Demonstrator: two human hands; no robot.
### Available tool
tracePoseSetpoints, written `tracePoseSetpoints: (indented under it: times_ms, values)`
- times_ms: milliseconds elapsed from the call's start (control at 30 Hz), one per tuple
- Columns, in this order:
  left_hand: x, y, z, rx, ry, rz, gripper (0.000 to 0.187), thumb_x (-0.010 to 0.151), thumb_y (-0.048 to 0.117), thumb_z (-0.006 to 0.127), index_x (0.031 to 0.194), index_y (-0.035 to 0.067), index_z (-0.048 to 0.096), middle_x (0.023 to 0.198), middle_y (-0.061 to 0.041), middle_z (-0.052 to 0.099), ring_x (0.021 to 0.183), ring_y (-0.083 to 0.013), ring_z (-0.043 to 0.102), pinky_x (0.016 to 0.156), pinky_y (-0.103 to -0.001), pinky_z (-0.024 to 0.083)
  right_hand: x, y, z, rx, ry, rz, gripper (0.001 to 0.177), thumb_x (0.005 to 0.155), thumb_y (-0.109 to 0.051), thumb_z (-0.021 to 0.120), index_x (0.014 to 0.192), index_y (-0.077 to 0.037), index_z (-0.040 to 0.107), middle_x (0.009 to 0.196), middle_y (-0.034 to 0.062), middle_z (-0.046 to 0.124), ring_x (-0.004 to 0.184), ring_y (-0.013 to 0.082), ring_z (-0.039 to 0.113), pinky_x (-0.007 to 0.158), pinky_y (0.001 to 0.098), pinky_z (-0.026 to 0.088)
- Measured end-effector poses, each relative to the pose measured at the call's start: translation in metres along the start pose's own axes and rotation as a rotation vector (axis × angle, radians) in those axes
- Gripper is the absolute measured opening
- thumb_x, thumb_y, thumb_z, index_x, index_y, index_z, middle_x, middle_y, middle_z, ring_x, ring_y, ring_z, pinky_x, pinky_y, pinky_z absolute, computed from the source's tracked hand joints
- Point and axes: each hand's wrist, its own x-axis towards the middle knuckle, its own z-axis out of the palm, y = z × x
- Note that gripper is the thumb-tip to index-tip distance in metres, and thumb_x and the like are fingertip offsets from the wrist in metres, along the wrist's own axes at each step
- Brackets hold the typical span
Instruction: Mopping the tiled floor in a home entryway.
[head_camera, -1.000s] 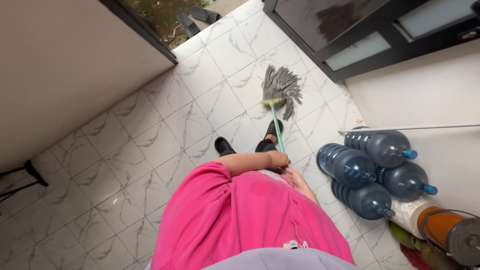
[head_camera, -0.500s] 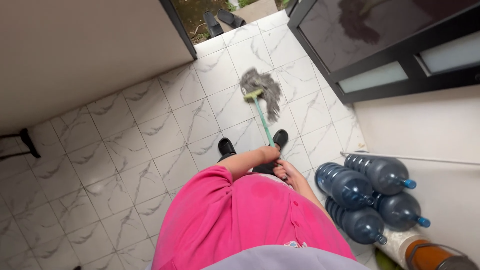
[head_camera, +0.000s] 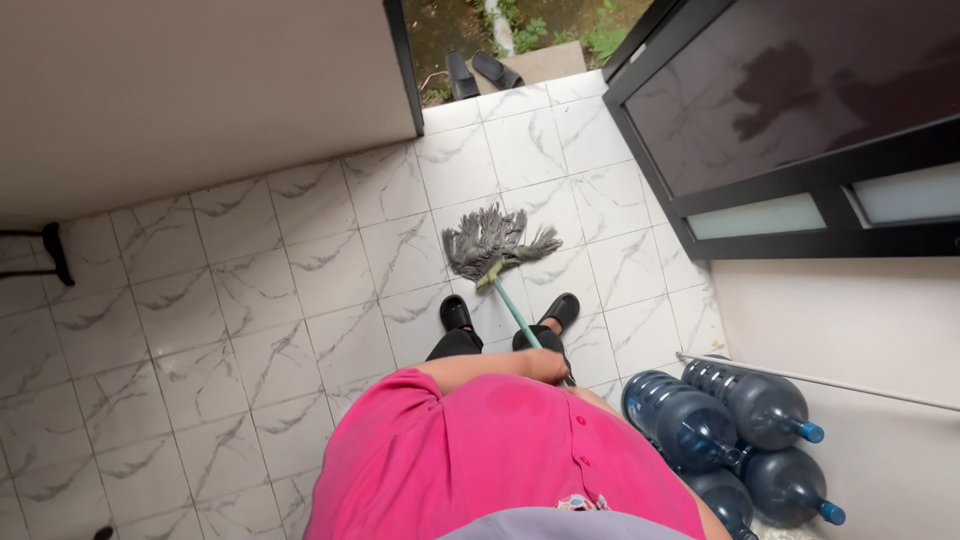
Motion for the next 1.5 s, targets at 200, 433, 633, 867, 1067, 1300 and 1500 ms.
tracePoseSetpoints:
  times_ms: [200, 433, 633, 867, 1067, 1300, 1500]
  values:
    - [-0.015, -0.071, -0.007, -0.018, 0.217, -0.269, 0.016, 0.082, 0.014, 0.068, 0.096, 0.009, 0.073, 0.086, -0.016, 0.075, 0.080, -0.0351, 0.075, 0.068, -0.047, 0.060, 0.166, 0.030, -0.061, 0.210, -0.011, 0.029, 0.051, 0.104, -0.039, 0.053, 0.064, -0.009, 0.042, 0.047, 0.0062, 0.044, 0.031, 0.0183, 0.034, 0.030, 0.0348, 0.027]
    - [-0.031, -0.113, -0.011, -0.015, 0.242, -0.462, 0.012, 0.085, 0.022, 0.070, 0.085, 0.011, 0.076, 0.088, -0.015, 0.076, 0.085, -0.0336, 0.076, 0.072, -0.046, 0.060, 0.128, -0.093, -0.006, 0.388, -0.022, 0.191, 0.038, 0.105, -0.027, 0.054, 0.069, -0.014, 0.050, 0.048, -0.0077, 0.035, 0.033, 0.0033, 0.027, 0.031, 0.0235, 0.016]
    - [-0.022, -0.035, 0.011, 0.002, 0.181, -0.293, 0.012, 0.086, 0.017, 0.067, 0.089, 0.010, 0.076, 0.094, -0.014, 0.077, 0.092, -0.0326, 0.076, 0.076, -0.044, 0.060, 0.070, -0.028, -0.023, 0.102, 0.033, 0.251, 0.035, 0.101, -0.033, 0.056, 0.079, -0.007, 0.062, 0.052, -0.0014, 0.050, 0.035, 0.0088, 0.036, 0.033, 0.0270, 0.024]
    - [-0.058, -0.019, -0.012, -0.246, 0.324, -0.241, 0.017, 0.081, 0.016, 0.069, 0.094, 0.006, 0.073, 0.092, -0.018, 0.074, 0.087, -0.0377, 0.073, 0.072, -0.048, 0.058, 0.087, -0.034, -0.018, -0.351, 0.063, 0.140, 0.026, 0.098, -0.030, 0.059, 0.089, -0.010, 0.073, 0.075, -0.0052, 0.070, 0.065, 0.0038, 0.062, 0.060, 0.0237, 0.047]
    - [-0.078, -0.088, -0.003, -0.121, 0.313, -0.347, 0.017, 0.078, 0.020, 0.078, 0.086, 0.006, 0.075, 0.085, -0.019, 0.074, 0.085, -0.0379, 0.072, 0.073, -0.047, 0.058, 0.120, -0.097, 0.019, -0.319, -0.002, 0.188, 0.043, 0.101, -0.038, 0.056, 0.068, -0.009, 0.054, 0.054, 0.0005, 0.048, 0.041, 0.0122, 0.038, 0.039, 0.0308, 0.028]
    - [-0.064, -0.112, 0.030, -0.032, 0.304, -0.497, 0.012, 0.082, 0.019, 0.073, 0.085, 0.008, 0.076, 0.088, -0.017, 0.075, 0.086, -0.0357, 0.074, 0.073, -0.046, 0.059, 0.138, -0.080, 0.015, 0.212, -0.124, 0.186, 0.053, 0.104, -0.035, 0.055, 0.060, -0.016, 0.032, 0.046, -0.0035, 0.033, 0.033, 0.0114, 0.026, 0.034, 0.0312, 0.015]
    - [-0.040, -0.045, 0.027, -0.221, 0.338, -0.343, 0.011, 0.088, 0.014, 0.065, 0.087, 0.007, 0.073, 0.089, -0.017, 0.074, 0.086, -0.0348, 0.074, 0.073, -0.046, 0.059, 0.051, -0.076, 0.018, 0.176, 0.071, 0.262, 0.028, 0.100, -0.021, 0.057, 0.092, -0.001, 0.075, 0.086, 0.0079, 0.074, 0.074, 0.0128, 0.066, 0.064, 0.0284, 0.054]
